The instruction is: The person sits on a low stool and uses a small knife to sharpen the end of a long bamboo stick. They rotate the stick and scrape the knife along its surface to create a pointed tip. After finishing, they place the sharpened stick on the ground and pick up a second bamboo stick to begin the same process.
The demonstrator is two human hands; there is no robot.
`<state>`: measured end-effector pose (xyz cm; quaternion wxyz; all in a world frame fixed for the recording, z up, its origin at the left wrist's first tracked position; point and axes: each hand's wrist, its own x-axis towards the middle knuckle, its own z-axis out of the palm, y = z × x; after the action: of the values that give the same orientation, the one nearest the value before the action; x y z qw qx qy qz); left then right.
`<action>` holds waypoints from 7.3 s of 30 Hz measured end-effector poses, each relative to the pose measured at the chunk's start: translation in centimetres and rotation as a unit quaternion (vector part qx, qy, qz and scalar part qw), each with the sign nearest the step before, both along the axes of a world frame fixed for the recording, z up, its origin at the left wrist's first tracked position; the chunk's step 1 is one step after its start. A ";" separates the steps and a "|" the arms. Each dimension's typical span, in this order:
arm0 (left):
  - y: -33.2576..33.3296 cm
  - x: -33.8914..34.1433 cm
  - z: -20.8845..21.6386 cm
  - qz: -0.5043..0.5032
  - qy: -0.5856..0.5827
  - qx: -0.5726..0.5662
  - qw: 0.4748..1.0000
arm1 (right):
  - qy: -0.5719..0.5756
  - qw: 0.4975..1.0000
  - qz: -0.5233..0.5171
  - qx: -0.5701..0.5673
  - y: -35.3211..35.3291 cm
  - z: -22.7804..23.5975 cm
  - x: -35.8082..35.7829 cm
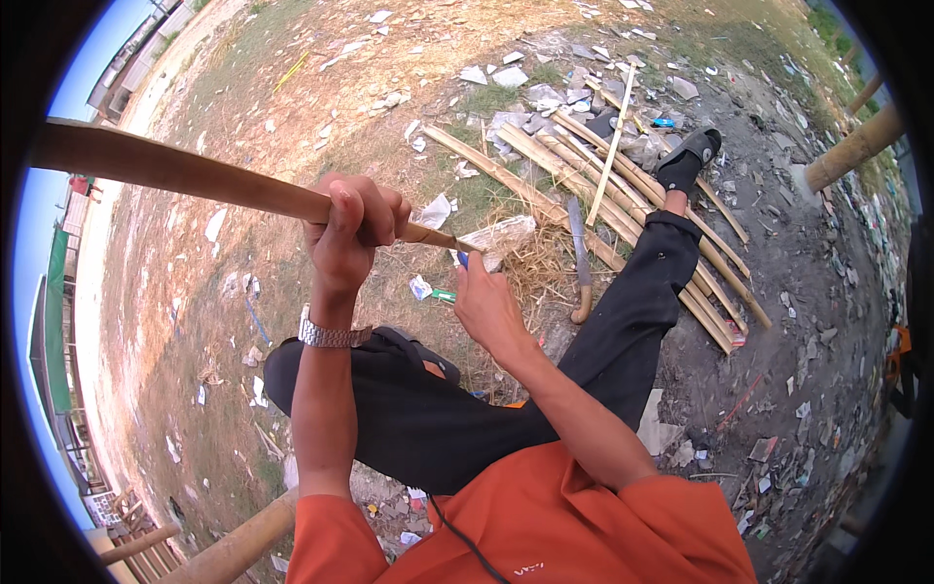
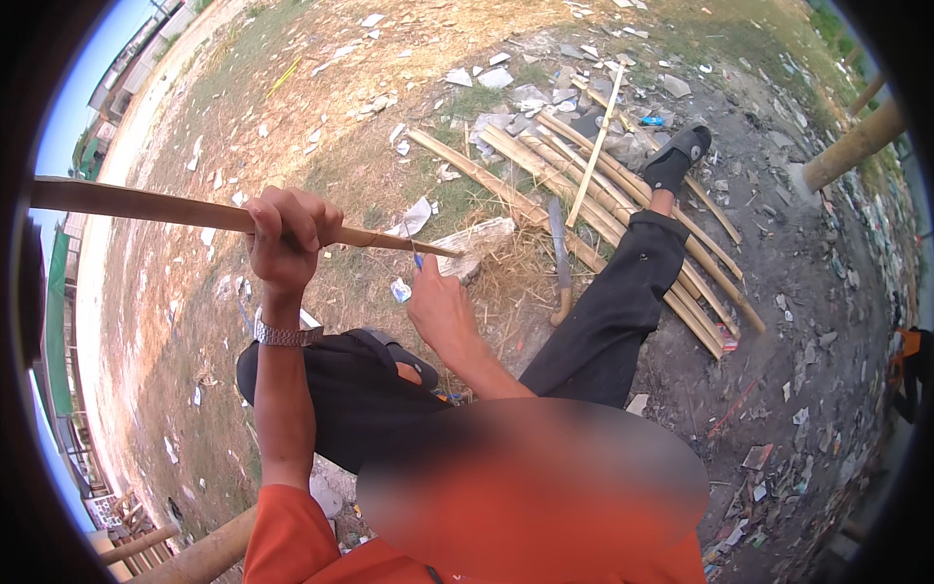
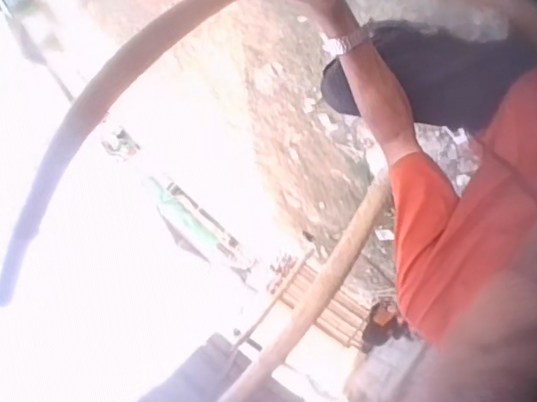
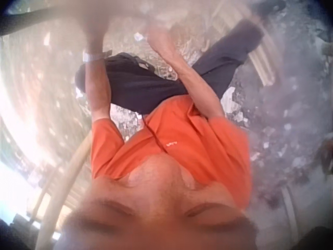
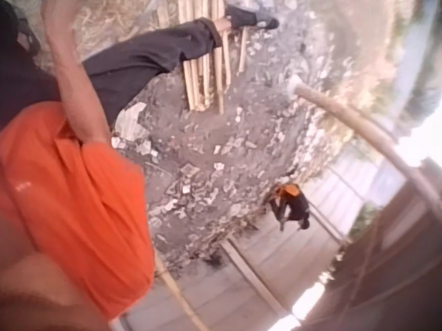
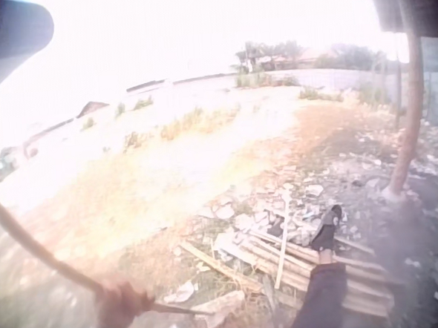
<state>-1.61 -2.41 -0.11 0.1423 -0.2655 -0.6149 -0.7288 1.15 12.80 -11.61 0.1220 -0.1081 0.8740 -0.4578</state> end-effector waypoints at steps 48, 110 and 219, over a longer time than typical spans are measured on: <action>0.1 0.1 0.0 -0.027 0.002 -0.024 0.999 | 0.020 0.999 0.032 -0.020 1.1 0.7 0.6; -0.6 -0.4 -0.2 0.000 0.041 -0.014 0.999 | 0.019 0.998 0.031 0.060 -1.0 -1.9 -2.6; -2.7 -3.2 1.7 0.223 0.001 0.048 0.974 | -0.081 0.995 -0.051 -0.035 -1.8 -14.4 -5.0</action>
<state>-4.77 -5.12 1.62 0.3144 -0.1156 -0.6227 -0.7071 -3.89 11.02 -26.02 0.1648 -0.0302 0.8489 -0.5012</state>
